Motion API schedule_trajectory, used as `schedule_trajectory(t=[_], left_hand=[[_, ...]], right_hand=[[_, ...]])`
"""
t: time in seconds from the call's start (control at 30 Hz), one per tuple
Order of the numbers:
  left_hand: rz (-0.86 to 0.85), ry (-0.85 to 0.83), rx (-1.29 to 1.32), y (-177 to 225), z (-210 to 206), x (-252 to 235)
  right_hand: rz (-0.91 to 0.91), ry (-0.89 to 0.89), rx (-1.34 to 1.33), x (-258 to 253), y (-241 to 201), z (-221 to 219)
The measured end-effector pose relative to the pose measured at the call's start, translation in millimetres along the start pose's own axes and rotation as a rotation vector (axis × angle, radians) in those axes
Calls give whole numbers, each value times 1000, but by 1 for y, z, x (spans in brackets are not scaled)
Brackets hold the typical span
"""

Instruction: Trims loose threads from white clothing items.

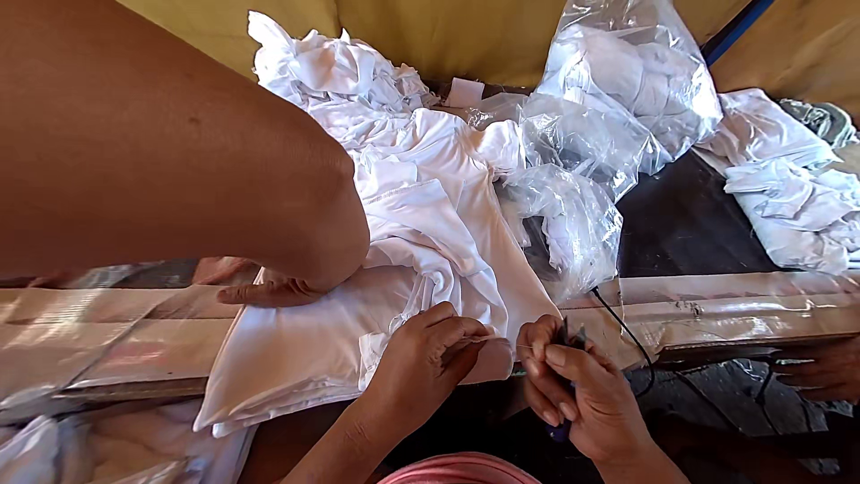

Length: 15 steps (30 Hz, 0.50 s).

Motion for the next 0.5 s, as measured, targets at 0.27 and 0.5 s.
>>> schedule_trajectory(t=[0.27,0.5], left_hand=[[-234,-69,-230,-10,-2,-6],[72,-379,-291,0,13,-20]], right_hand=[[229,-442,1072,-2,-27,11],[420,-187,1776,18,-91,90]])
Point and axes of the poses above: each hand's wrist, its own x-axis away from the middle knuckle, its own z-axis out of the back of the hand, y = z × x, the point moved 2 cm from there along -x, towards the middle knuckle, and after that the axes turned 10 degrees about y, right-handed, at the moved point
